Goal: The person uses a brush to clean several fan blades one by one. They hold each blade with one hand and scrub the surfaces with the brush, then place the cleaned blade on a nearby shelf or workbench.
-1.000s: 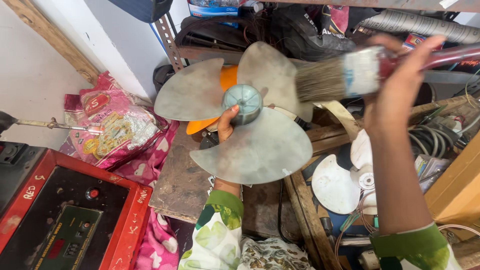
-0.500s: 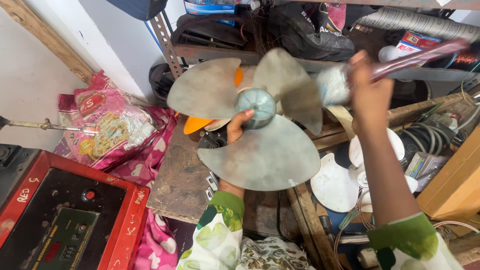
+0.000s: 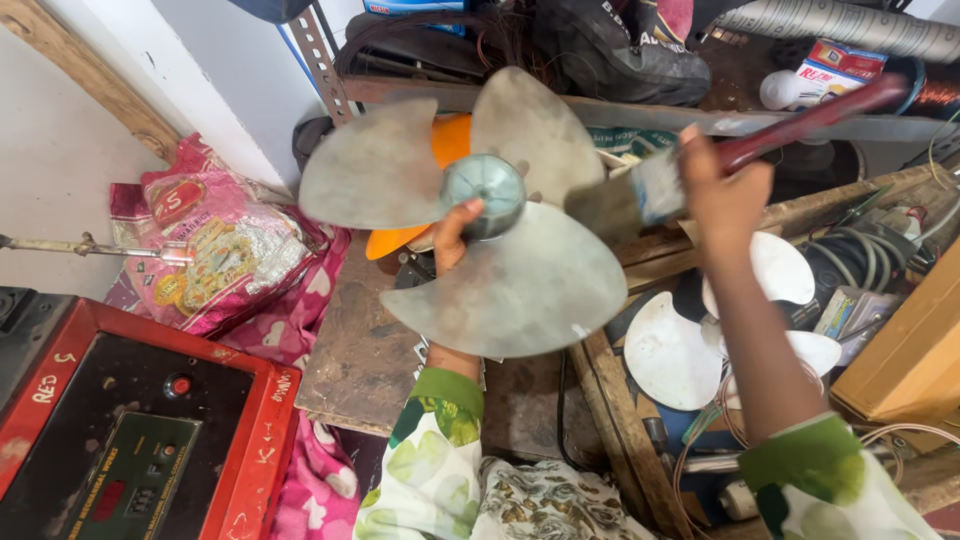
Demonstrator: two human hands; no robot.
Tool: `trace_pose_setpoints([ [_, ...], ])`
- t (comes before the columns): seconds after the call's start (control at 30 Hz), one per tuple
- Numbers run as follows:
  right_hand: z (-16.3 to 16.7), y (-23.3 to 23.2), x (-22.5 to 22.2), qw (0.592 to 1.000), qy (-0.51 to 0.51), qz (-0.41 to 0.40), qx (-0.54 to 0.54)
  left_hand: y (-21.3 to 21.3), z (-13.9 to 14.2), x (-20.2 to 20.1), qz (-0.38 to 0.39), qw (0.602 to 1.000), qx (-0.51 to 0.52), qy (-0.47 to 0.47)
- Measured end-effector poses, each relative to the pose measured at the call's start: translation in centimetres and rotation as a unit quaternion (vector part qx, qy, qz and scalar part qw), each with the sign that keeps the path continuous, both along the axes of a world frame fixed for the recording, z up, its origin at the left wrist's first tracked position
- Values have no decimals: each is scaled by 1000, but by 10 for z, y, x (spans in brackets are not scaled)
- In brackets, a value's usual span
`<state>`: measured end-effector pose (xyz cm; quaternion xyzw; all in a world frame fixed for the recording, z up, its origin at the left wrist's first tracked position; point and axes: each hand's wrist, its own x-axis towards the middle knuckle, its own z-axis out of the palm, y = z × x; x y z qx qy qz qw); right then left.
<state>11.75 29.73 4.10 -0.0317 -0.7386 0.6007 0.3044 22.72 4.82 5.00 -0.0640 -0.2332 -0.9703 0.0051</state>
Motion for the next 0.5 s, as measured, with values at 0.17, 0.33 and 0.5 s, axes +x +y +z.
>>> trace_pose_setpoints([
  [0.17,-6,0,57,957,105,-45,267,5,7,25,-22,999,30,9],
  [0.33,30,3,79,982,189,4,8,-11,4,43,-3,999,-39,1],
  [0.5,55,-15,62,925,82,223,-296,-10,9,51,-103,995,-9,-15],
])
